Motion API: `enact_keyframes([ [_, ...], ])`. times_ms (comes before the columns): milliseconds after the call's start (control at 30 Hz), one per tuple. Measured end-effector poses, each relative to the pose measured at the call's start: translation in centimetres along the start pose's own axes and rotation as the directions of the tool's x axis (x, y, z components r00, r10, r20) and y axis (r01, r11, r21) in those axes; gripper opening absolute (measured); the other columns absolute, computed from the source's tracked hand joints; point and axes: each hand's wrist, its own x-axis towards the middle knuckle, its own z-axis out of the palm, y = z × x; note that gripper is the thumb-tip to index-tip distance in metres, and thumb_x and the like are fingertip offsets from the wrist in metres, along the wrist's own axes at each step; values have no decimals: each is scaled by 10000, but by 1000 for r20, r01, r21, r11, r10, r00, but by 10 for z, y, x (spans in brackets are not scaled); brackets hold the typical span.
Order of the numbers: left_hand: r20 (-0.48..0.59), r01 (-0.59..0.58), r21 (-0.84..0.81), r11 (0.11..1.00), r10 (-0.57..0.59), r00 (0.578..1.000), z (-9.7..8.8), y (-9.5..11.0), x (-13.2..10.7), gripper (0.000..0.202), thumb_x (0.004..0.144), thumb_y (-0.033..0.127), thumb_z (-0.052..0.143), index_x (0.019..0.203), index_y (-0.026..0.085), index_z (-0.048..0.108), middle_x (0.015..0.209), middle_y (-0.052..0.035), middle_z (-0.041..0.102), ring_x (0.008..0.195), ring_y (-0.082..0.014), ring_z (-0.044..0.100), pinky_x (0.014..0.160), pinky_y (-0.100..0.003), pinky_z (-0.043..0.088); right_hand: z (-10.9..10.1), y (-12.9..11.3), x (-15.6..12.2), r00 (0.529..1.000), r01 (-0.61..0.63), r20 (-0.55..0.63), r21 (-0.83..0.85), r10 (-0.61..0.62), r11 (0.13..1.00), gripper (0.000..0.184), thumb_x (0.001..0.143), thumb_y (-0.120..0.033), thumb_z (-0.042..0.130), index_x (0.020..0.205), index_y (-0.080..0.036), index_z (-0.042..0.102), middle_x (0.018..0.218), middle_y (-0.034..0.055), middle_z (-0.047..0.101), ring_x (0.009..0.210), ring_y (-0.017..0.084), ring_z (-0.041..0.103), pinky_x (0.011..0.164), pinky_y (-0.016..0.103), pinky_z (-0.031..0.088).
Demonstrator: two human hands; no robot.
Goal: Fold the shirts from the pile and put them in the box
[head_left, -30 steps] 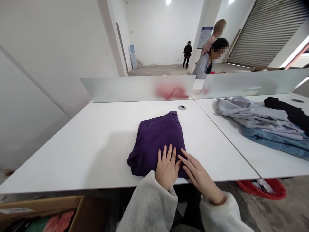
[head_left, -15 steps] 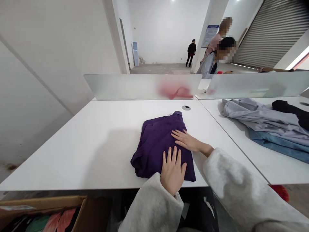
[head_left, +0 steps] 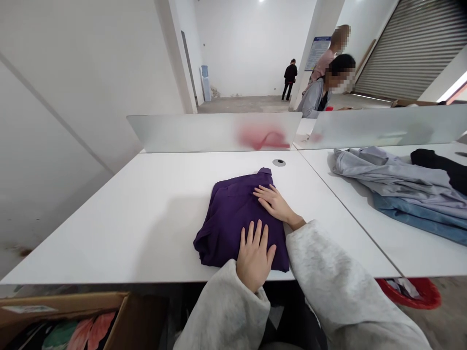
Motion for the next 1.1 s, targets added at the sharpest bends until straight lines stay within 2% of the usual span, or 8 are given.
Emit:
enact_keyframes([
  [133, -5, -12, 14, 1000, 12, 1000, 1, 0, -1, 513, 973, 414, 310, 1402, 153, 413, 1477, -87, 398, 1367, -291, 346, 1091, -513, 357, 4, -9, 2, 972, 24, 233, 39, -32, 999, 438, 963, -416, 377, 1340, -246, 521, 1439, 53, 443, 1374, 233, 334, 1143, 536, 150],
  [233, 1, -13, 39, 999, 13, 1000, -1, 2, 0, 502, 967, 382, 349, 1403, 140, 410, 1482, -106, 383, 1368, -307, 339, 1082, -526, 362, 10, -2, 10, 965, -15, 262, 25, 7, 1000, 422, 961, -376, 392, 1339, -240, 522, 1440, 46, 443, 1388, 236, 305, 1143, 545, 120],
  [467, 78, -28, 70, 997, 23, 997, -8, 9, -10, 527, 961, 353, 373, 1413, 82, 380, 1476, -154, 375, 1368, -327, 328, 1074, -507, 378, 16, 23, 44, 966, -248, -13, 236, 258, 940, 291, 915, -224, 432, 1010, -225, 707, 1080, 15, 708, 1046, 166, 629, 979, 331, 423],
  [633, 284, -129, -44, 991, 137, 949, -61, 16, -44, 443, 967, 311, 340, 1332, 110, 489, 1285, -148, 595, 1176, -291, 569, 899, -430, 532, 19, 28, 51, 879, -377, -180, 305, 442, 874, 330, 929, -206, 355, 1063, -174, 655, 841, 34, 724, 841, 176, 662, 840, 317, 480],
  [767, 264, -142, -219, 965, 199, 944, -97, 19, -17, 444, 984, 247, 246, 1385, 178, 424, 1164, -101, 668, 1012, -204, 648, 829, -357, 554, 17, 27, 41, 862, -303, -382, 136, 332, 943, 348, 934, -221, 343, 1091, -161, 648, 1081, 96, 673, 1047, 206, 586, 955, 351, 430],
  [900, 58, -154, -252, 955, 174, 983, -57, -2, 63, 471, 980, 213, 204, 1403, 144, 399, 1371, -129, 525, 1276, -193, 479, 1055, -376, 418, 17, 26, 38, 908, -341, -305, -137, 288, 930, 453, 952, -282, 336, 1361, -159, 489, 1487, 118, 362, 1388, 277, 261, 1120, 493, 214],
  [1000, 142, 1, -107, 994, 14, 990, -7, -31, 106, 505, 981, 301, 246, 1402, 58, 383, 1472, -198, 368, 1378, -280, 328, 1101, -484, 330, 22, 27, 39, 913, -407, -73, -219, 401, 887, 577, 946, -376, 379, 1480, -172, 303, 1554, 139, 201, 1427, 339, 135, 1110, 566, 174],
  [1100, 253, 27, 20, 999, -31, 967, 18, -60, 114, 529, 987, 360, 235, 1406, 81, 396, 1485, -164, 360, 1395, -275, 292, 1133, -484, 258, 26, 28, 40, 878, -456, 47, -228, 477, 861, 625, 944, -427, 375, 1505, -194, 228, 1553, 142, 202, 1423, 342, 158, 1106, 551, 208],
])
